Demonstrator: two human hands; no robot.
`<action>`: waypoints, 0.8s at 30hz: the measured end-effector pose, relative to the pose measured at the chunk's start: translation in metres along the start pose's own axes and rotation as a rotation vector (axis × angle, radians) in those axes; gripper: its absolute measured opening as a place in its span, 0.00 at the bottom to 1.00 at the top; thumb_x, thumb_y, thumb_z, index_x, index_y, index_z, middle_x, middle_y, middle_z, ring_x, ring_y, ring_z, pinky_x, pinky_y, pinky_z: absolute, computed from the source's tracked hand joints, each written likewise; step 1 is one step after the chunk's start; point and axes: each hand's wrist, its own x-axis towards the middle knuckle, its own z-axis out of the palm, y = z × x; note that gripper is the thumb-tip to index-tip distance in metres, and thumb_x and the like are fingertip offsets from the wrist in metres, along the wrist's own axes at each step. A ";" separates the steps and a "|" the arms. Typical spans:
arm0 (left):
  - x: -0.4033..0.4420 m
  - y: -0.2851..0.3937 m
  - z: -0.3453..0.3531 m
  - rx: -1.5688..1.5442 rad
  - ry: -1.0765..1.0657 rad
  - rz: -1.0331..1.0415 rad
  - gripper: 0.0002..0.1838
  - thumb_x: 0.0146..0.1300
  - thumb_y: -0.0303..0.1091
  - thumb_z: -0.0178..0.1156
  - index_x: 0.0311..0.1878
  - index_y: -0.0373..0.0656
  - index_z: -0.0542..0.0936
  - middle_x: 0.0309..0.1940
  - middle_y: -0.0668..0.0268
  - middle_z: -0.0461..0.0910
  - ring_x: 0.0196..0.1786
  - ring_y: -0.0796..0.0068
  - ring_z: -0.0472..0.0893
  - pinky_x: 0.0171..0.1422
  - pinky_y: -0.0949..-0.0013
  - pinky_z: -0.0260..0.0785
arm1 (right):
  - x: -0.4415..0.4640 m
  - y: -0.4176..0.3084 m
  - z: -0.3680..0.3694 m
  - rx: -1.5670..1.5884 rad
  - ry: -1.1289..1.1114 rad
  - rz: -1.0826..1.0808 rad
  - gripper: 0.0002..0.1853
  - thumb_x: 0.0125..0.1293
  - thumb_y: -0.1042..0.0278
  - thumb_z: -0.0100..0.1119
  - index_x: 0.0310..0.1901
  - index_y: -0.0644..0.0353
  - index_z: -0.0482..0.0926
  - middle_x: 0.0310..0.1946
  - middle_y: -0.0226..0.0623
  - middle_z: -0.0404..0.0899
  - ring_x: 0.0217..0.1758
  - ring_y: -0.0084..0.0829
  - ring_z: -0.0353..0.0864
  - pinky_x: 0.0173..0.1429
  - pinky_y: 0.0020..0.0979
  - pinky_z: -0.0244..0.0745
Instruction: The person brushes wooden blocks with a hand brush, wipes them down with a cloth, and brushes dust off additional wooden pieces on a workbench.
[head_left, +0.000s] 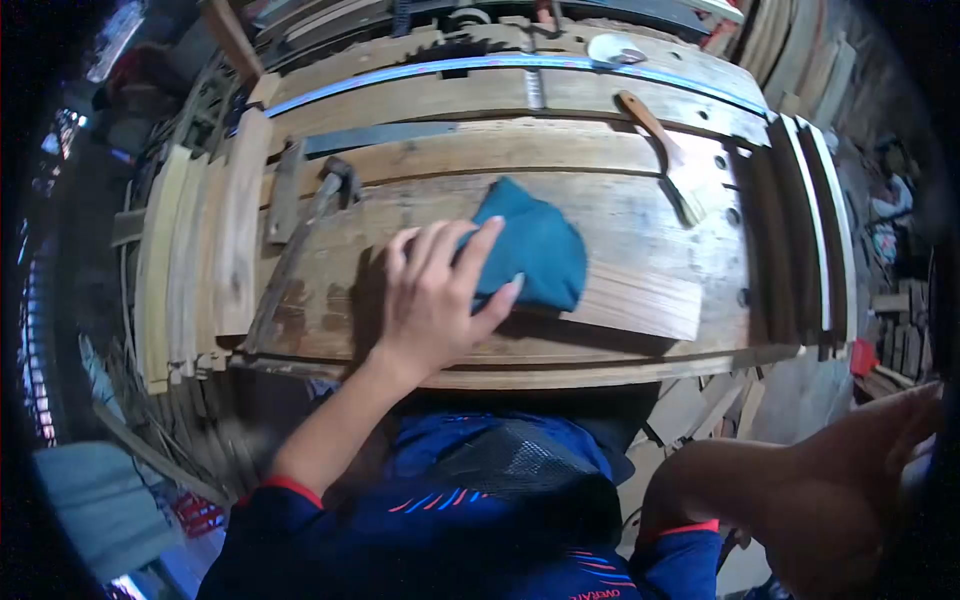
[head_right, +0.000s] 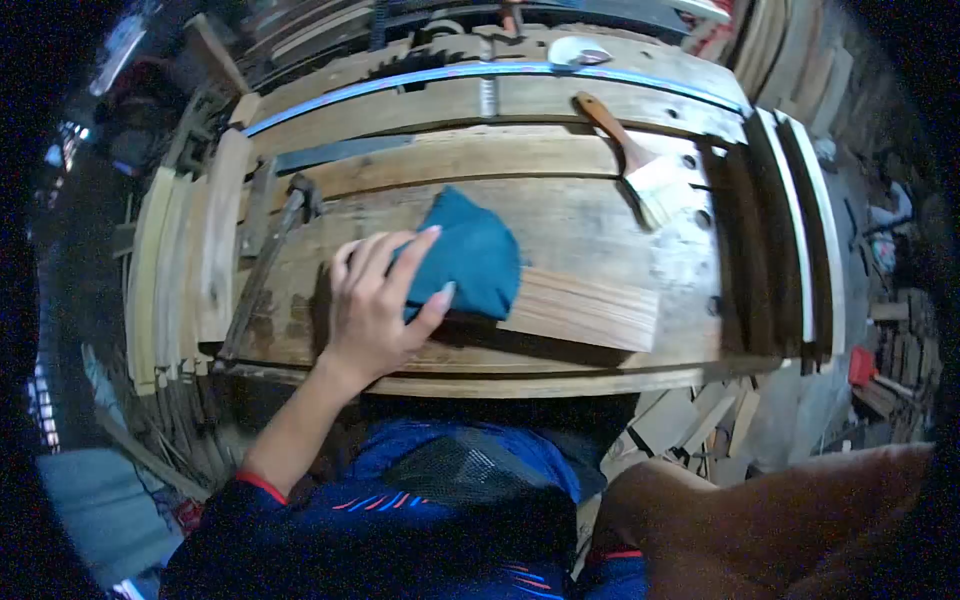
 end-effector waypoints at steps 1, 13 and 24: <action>-0.004 0.002 -0.004 0.015 -0.031 -0.025 0.31 0.70 0.55 0.60 0.68 0.44 0.79 0.55 0.56 0.82 0.60 0.55 0.79 0.70 0.50 0.61 | 0.001 -0.001 -0.002 -0.013 0.002 -0.003 0.32 0.73 0.49 0.59 0.65 0.72 0.75 0.60 0.55 0.80 0.64 0.50 0.80 0.68 0.47 0.75; -0.043 0.004 -0.024 0.081 -0.066 -0.156 0.31 0.73 0.53 0.56 0.70 0.41 0.76 0.58 0.53 0.80 0.63 0.51 0.76 0.71 0.46 0.59 | -0.139 0.016 0.107 -0.145 -0.159 0.834 0.36 0.63 0.46 0.72 0.66 0.64 0.78 0.65 0.51 0.77 0.69 0.55 0.76 0.70 0.51 0.74; -0.018 0.001 -0.023 -0.226 -0.008 0.051 0.28 0.64 0.36 0.63 0.68 0.41 0.80 0.65 0.51 0.78 0.70 0.48 0.74 0.78 0.43 0.61 | -0.135 0.014 0.096 -0.378 -0.635 0.668 0.34 0.66 0.55 0.68 0.72 0.57 0.76 0.71 0.42 0.76 0.78 0.47 0.69 0.85 0.57 0.51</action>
